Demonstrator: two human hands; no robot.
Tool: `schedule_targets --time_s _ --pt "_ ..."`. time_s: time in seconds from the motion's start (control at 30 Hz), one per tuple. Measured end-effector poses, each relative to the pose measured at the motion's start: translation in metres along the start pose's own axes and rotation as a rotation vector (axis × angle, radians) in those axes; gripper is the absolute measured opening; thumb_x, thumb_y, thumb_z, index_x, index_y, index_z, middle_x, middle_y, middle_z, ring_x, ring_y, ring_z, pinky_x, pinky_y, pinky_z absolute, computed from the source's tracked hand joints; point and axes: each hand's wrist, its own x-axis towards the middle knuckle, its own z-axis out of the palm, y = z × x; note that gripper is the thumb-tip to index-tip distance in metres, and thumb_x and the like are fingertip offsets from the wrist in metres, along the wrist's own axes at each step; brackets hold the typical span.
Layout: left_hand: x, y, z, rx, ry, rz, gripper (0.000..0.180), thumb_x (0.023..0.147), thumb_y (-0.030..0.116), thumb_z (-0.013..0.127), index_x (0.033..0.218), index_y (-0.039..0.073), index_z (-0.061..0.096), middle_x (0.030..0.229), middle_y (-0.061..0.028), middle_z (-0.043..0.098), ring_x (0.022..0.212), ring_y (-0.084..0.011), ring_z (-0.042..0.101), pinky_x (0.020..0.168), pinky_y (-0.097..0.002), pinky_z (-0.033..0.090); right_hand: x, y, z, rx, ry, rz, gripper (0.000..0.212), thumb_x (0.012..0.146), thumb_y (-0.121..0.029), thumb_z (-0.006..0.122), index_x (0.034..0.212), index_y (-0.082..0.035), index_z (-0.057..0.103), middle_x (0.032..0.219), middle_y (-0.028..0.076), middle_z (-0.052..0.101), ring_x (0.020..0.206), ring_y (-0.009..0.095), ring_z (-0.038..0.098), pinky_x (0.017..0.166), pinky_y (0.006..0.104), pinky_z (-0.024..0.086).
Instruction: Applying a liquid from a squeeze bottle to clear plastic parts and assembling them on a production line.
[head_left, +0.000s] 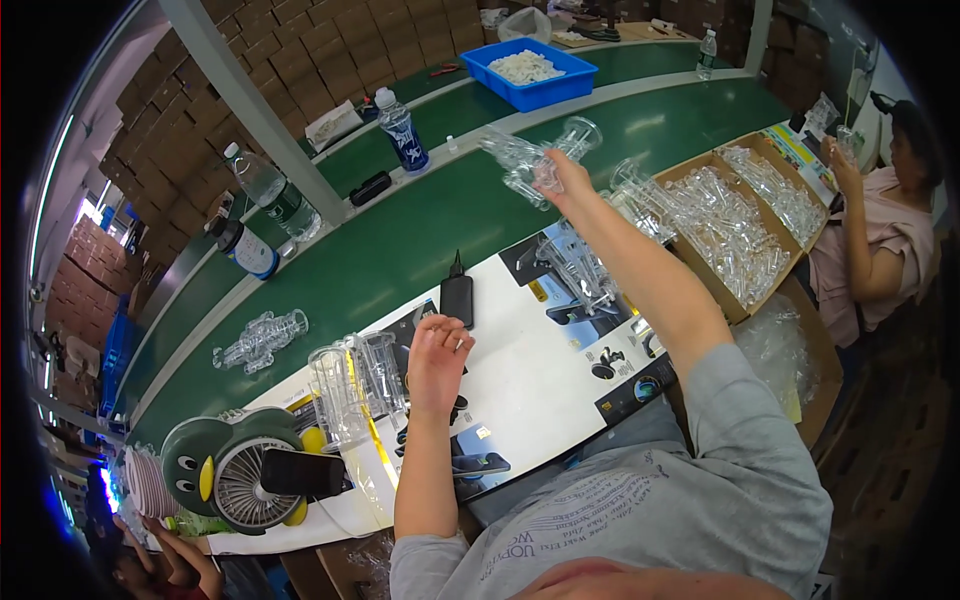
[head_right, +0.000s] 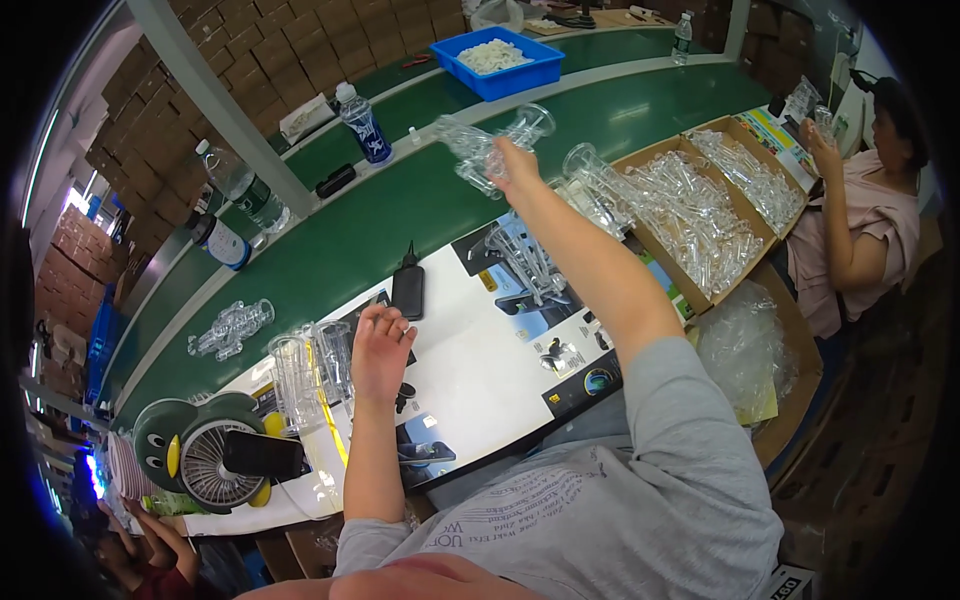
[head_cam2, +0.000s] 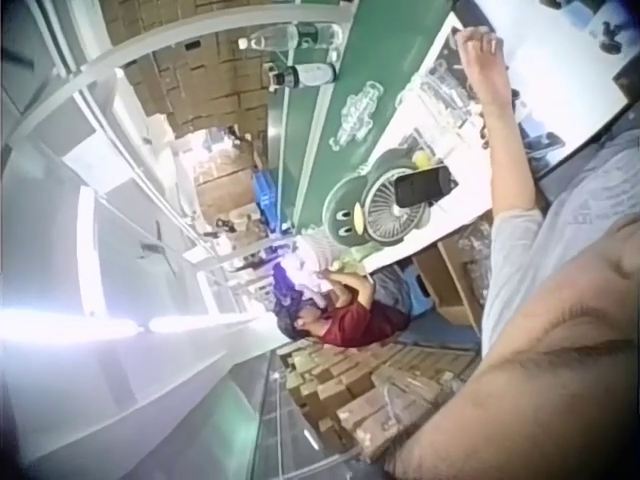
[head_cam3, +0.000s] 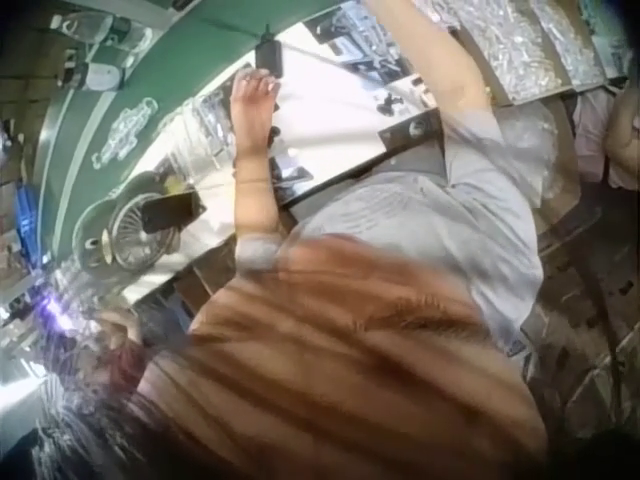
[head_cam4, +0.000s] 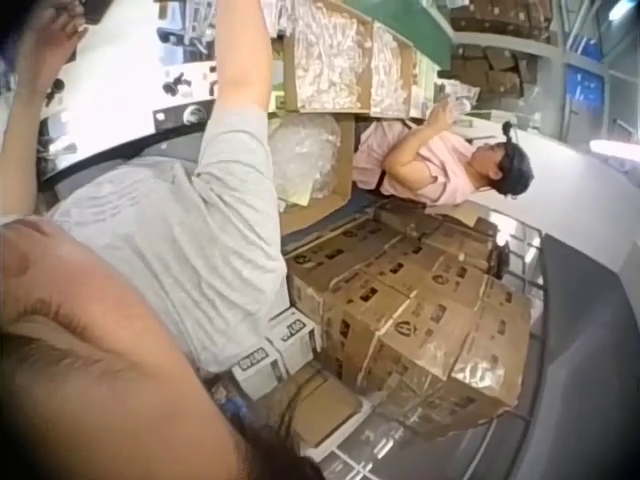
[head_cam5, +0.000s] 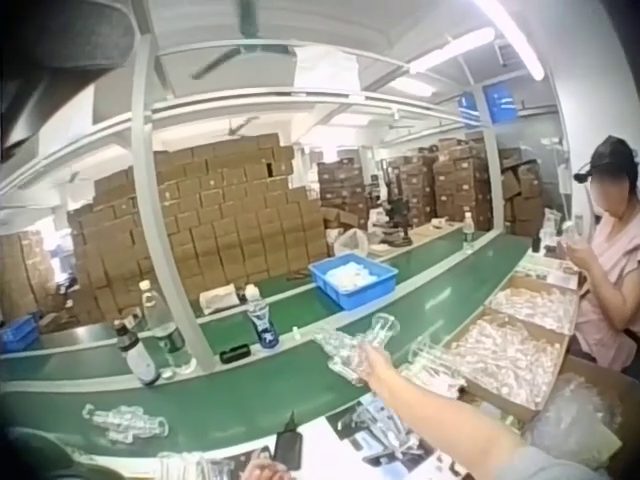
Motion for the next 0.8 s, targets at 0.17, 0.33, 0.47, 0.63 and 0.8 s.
schedule_targets --time_s 0.17,0.33,0.47,0.63,0.8 --pt "0.001 0.004 0.016 0.168 0.073 -0.051 0.038 0.091 0.026 0.047 0.123 0.005 0.044 0.118 -0.0137 0.051 0.109 -0.0247 0.050 0.099 -0.0412 0.036 -0.135 0.027 0.017 -0.130 -0.477 -0.131 0.037 0.082 -0.017 0.062 0.114 -0.001 0.052 0.104 0.010 0.062 0.098 0.019 0.059 0.085 0.0347 0.049" --pt "0.002 -0.002 0.018 -0.007 0.154 -0.102 0.063 0.091 0.036 0.046 0.137 -0.001 0.024 0.136 -0.0211 0.036 0.127 -0.0316 0.035 0.106 -0.0441 0.029 -0.189 0.060 -0.005 -0.805 -0.763 -0.681 0.044 0.075 -0.016 0.069 0.115 -0.005 0.053 0.112 0.011 0.058 0.104 0.023 0.056 0.087 0.0362 0.047" --pt "0.002 0.005 0.007 -0.105 0.176 -0.187 0.066 0.091 0.054 0.035 0.133 0.003 0.032 0.136 -0.0201 0.036 0.127 -0.0318 0.035 0.103 -0.0459 0.031 -0.201 0.069 -0.006 -1.039 -1.060 -1.101 0.056 0.057 -0.014 0.075 0.110 -0.011 0.057 0.116 0.013 0.055 0.104 0.031 0.055 0.088 0.0401 0.046" --pt "0.006 0.015 0.007 -0.376 0.225 -0.173 0.060 0.089 0.056 0.039 0.123 0.007 0.044 0.132 -0.0227 0.039 0.124 -0.0367 0.037 0.100 -0.0500 0.034 -0.216 0.064 -0.003 -0.976 -1.173 -1.118 0.054 0.056 -0.005 0.070 0.108 -0.013 0.059 0.116 0.011 0.054 0.108 0.029 0.053 0.089 0.0394 0.046" --pt "-0.001 0.036 0.000 -0.278 0.199 0.084 0.054 0.087 0.049 0.048 0.121 0.009 0.045 0.130 -0.0230 0.041 0.123 -0.0372 0.037 0.102 -0.0502 0.033 -0.213 0.055 -0.010 -0.923 -1.226 -1.041 0.047 0.060 -0.008 0.071 0.106 -0.009 0.060 0.112 0.012 0.056 0.101 0.029 0.055 0.089 0.0399 0.045"
